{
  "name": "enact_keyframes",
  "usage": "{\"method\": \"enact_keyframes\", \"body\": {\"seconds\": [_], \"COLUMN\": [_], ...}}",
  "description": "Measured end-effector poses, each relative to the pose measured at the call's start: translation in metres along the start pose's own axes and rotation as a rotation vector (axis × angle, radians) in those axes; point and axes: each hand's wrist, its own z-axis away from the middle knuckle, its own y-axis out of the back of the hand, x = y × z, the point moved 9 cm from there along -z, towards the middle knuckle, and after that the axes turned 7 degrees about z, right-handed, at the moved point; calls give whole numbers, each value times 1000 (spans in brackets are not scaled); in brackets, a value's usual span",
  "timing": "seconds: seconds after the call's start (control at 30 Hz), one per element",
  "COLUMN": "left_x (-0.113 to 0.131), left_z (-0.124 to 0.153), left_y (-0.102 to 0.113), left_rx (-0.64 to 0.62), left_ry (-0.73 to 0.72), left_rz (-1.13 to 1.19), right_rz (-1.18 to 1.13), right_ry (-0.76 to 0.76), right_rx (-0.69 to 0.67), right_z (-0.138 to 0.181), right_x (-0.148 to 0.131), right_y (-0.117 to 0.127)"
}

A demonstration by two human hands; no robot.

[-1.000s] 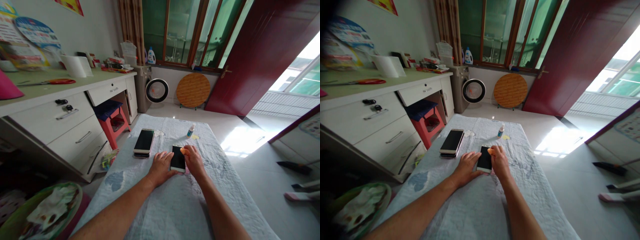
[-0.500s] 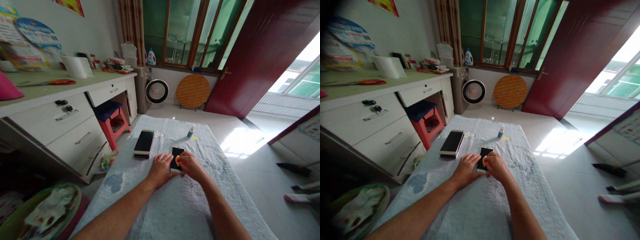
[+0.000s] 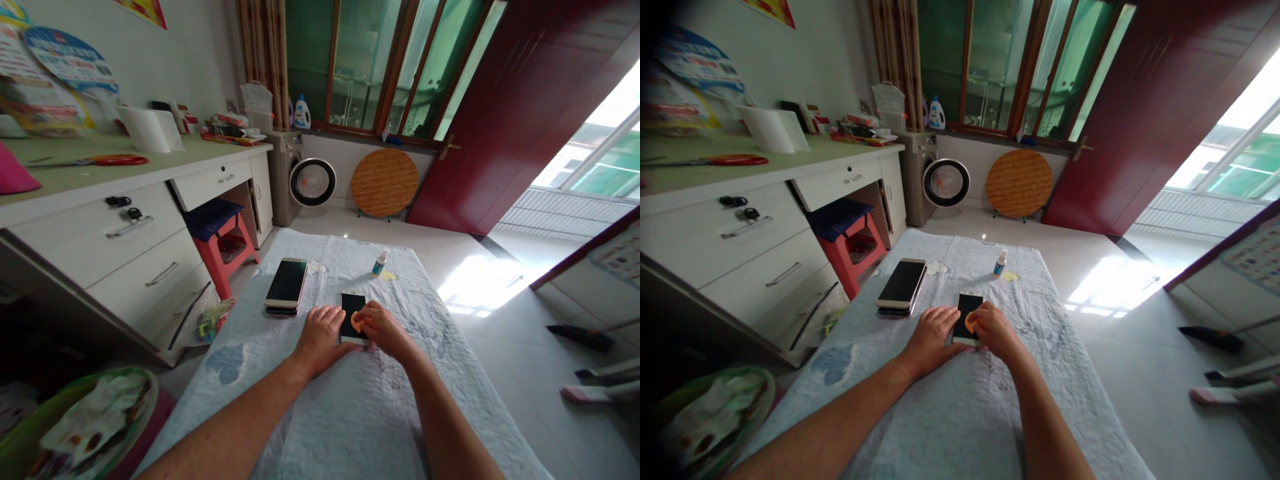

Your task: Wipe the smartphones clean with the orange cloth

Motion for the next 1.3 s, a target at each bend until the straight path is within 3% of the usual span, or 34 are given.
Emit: {"method": "enact_keyframes", "body": {"seconds": [0.33,0.67,0.83,1.13,1.3], "left_x": [5,1,1,3,2], "left_z": [-1,-1,1,1,0], "left_y": [5,0,-2,0,-2], "left_rx": [-6,-52,-67,-42,-43], "left_ry": [-27,15,47,22,1], "left_rz": [18,14,-6,23,18], "right_rz": [189,286,280,263,302], "right_ry": [-39,35,80,-67,-52], "right_rx": [191,140,133,159,163], "right_z": [-42,-72,-73,-56,-58], "right_x": [26,-11,-16,38,25], "right_y": [9,-11,-14,11,10]}}
